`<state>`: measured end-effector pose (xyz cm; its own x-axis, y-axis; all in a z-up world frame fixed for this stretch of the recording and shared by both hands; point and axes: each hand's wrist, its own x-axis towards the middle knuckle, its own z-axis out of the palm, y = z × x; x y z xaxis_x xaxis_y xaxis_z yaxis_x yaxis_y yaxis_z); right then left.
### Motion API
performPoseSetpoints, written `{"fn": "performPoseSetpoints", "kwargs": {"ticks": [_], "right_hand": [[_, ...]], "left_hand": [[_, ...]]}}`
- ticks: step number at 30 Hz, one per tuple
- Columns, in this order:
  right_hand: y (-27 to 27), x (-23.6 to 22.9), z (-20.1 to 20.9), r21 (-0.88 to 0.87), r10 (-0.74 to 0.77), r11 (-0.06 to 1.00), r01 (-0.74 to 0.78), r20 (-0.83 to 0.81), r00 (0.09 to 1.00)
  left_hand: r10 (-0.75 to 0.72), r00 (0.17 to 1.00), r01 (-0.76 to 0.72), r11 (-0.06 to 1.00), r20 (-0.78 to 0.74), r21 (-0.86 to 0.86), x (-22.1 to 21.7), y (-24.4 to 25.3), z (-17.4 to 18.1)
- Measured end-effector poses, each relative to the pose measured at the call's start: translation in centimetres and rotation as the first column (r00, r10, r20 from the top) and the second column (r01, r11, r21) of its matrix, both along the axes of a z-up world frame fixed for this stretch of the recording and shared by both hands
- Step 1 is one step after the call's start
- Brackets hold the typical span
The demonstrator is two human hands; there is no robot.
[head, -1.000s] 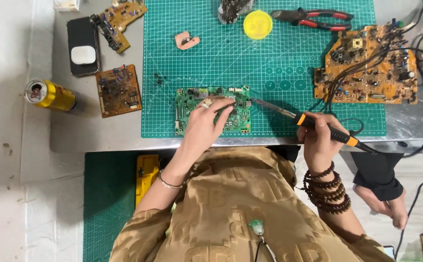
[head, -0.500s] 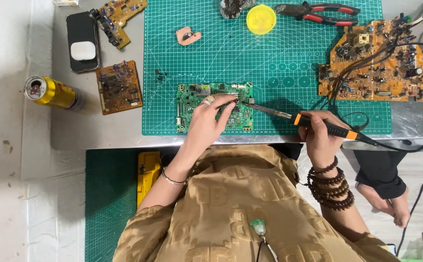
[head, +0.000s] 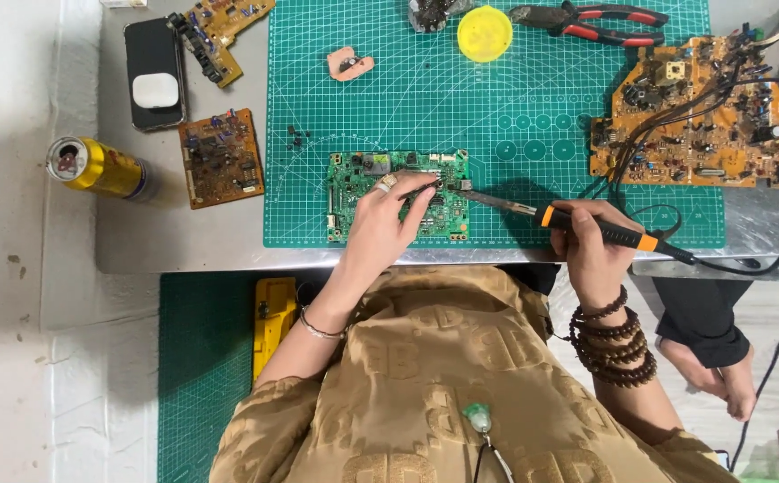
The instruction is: The person uses a soldering iron to work on a green circuit board placed on a cutting mat. They hold the board steady with their left hand while applying the soldering iron with their right hand to various components on the board.
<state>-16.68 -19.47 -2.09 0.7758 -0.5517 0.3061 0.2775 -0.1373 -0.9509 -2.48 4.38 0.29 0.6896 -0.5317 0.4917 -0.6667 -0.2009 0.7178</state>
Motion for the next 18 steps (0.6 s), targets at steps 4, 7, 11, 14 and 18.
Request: {"fn": "performPoseSetpoints", "kwargs": {"ticks": [4,7,11,14,18], "right_hand": [[0.1,0.1,0.1,0.006,-0.007,1.0,0.007,0.003,1.0],[0.1,0.1,0.5,-0.007,0.006,1.0,-0.006,-0.031,1.0],[0.0,0.1,0.3,0.011,-0.004,1.0,0.005,-0.054,0.999],[0.1,0.0,0.4,0.049,-0.013,0.999,0.016,-0.068,0.998],[0.2,0.1,0.9,0.024,-0.002,1.0,0.004,-0.083,0.997]], "left_hand": [[0.0,1.0,0.0,1.0,-0.008,-0.023,0.1,0.0,-1.4],[0.007,1.0,-0.007,1.0,0.008,-0.017,0.2,0.0,-1.4],[0.007,1.0,-0.007,1.0,0.007,-0.022,0.2,0.0,-1.6],[0.01,1.0,-0.01,1.0,0.011,-0.024,0.2,0.0,-1.6],[0.011,1.0,-0.011,1.0,0.006,-0.016,0.1,0.0,-1.1]]}}
